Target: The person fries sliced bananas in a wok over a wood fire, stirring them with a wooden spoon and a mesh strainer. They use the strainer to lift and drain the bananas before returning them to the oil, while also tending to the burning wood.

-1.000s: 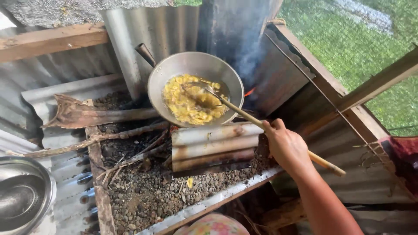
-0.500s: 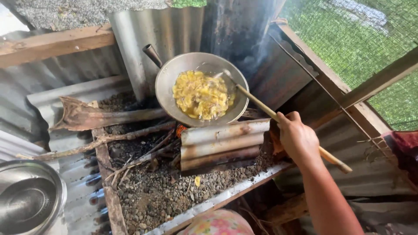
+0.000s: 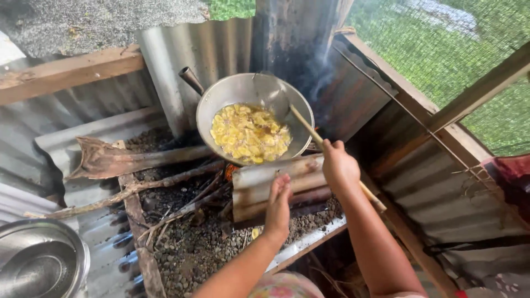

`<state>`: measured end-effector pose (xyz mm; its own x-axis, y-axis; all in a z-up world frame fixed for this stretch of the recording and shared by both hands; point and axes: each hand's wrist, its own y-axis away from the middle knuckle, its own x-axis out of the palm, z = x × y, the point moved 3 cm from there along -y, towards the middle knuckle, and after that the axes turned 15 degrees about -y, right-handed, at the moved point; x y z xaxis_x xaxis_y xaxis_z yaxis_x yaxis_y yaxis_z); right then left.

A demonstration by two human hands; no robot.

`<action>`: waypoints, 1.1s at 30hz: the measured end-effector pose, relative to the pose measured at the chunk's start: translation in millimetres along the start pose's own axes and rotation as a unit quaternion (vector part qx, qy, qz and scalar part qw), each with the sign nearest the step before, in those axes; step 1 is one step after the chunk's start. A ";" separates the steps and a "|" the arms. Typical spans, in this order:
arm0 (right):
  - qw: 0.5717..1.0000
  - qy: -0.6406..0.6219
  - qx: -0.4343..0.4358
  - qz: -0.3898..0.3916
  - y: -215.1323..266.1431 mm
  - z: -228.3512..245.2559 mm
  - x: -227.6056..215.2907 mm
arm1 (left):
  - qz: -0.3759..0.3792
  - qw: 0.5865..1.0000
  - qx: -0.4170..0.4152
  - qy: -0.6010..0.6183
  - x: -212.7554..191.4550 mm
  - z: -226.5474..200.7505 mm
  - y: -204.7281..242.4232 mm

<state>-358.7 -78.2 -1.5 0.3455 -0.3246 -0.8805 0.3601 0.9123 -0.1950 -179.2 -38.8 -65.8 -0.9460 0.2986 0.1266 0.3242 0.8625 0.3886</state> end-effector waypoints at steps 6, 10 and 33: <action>0.995 -0.083 -0.042 0.029 40.1 8.2 -35.0 | 0.053 0.991 0.083 0.093 41.6 34.8 -18.0; 0.996 -0.040 -0.054 0.063 61.5 10.5 -67.7 | 0.103 0.979 0.071 0.161 66.6 33.5 -13.1; 0.999 0.016 -0.051 0.006 16.4 -30.9 -37.4 | 0.142 0.959 0.136 0.203 129.0 10.4 -18.9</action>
<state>-392.5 -43.3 15.0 0.3216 -0.3060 -0.8961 0.2657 0.9375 -0.2248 -307.3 -12.4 -66.3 -0.7256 0.4010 0.5592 0.5071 0.8609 0.0407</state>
